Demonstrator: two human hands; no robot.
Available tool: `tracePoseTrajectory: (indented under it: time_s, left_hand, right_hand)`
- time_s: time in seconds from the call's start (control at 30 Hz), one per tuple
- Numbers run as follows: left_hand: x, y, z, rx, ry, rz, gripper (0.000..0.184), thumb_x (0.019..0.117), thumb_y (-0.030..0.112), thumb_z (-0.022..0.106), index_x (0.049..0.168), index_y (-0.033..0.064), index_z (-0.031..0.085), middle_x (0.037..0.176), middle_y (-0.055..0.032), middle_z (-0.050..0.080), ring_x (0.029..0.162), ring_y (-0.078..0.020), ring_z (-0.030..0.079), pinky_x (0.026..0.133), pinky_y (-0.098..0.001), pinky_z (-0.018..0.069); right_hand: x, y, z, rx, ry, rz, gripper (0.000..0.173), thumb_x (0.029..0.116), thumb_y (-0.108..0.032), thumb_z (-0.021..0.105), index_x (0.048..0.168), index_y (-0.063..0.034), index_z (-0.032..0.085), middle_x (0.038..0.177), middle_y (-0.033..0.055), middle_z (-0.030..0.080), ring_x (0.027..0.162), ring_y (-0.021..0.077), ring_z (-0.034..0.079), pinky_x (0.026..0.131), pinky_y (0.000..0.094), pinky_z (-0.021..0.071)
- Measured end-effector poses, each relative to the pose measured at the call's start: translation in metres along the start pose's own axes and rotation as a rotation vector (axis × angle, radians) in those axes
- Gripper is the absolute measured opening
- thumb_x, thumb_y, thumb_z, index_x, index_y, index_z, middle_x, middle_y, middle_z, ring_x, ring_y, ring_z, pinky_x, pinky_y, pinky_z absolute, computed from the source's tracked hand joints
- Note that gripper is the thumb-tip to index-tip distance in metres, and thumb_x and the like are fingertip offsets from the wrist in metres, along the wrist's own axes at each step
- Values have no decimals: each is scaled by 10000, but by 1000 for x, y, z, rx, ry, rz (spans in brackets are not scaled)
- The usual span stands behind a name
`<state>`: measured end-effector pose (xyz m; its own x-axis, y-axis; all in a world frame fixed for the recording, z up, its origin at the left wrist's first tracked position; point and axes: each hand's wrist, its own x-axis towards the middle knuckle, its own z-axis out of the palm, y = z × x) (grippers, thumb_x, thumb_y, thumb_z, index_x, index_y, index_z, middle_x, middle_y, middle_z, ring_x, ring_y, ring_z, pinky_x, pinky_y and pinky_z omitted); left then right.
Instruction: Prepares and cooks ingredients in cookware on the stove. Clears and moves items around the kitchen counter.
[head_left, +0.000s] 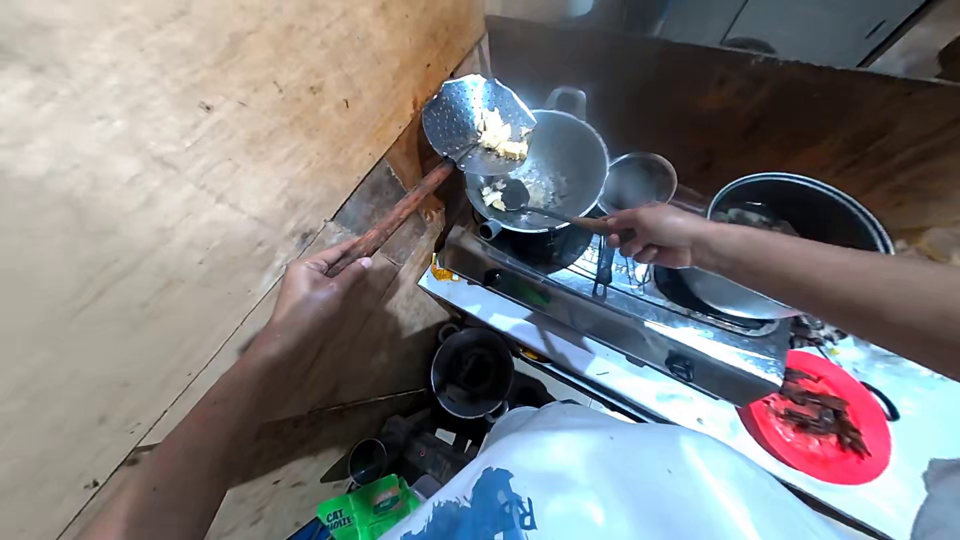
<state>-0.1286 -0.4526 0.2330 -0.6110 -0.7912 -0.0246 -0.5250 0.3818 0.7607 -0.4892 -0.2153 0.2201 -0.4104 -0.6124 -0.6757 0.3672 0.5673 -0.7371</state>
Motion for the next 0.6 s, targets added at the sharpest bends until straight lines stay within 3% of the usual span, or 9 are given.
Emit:
tracePoseTrajectory:
  time_s: [0.13,0.23,0.3,0.47,0.6]
  left_hand:
    - [2,4,-1,1,1,39,356,996,60,631,1351,40,622,1103,-75,721,815,3,627,765,-202,517]
    - [0,7,-1,23,30,27,355,995,78,640,1349,49,626,1105,-81,719,843,-17,637,782,-230,523]
    - [0,6,-3,30,21,21,376,999,90,637,1371,44,612,1196,-111,706,980,-67,666,901,-293,527]
    - [3,-4,-4,40,34,39,388,994,82,643,1379,42,608,1216,-131,701,1011,-97,673,926,-327,527]
    - [7,-12,0,67,26,61,382,996,84,643,1375,40,610,1180,-131,705,989,-109,673,911,-335,534]
  right_hand:
    - [9,1,-1,197,-31,46,220,1115,-209,369,1133,-85,551,695,-41,513,380,-44,308,331,99,247]
    - [8,1,-11,188,-14,32,237,1112,-204,375,1149,-82,575,688,-48,518,385,-46,300,336,101,238]
    - [6,1,-22,154,2,13,237,1110,-201,384,1167,-78,579,693,-48,525,389,-46,296,336,103,234]
    - [-17,-3,-53,-83,139,-95,273,1111,-195,388,1202,-100,628,708,-60,522,421,-27,297,368,129,224]
    - [-42,-14,-62,-201,288,-181,299,1101,-168,423,1306,-94,627,733,-38,528,452,0,340,396,148,257]
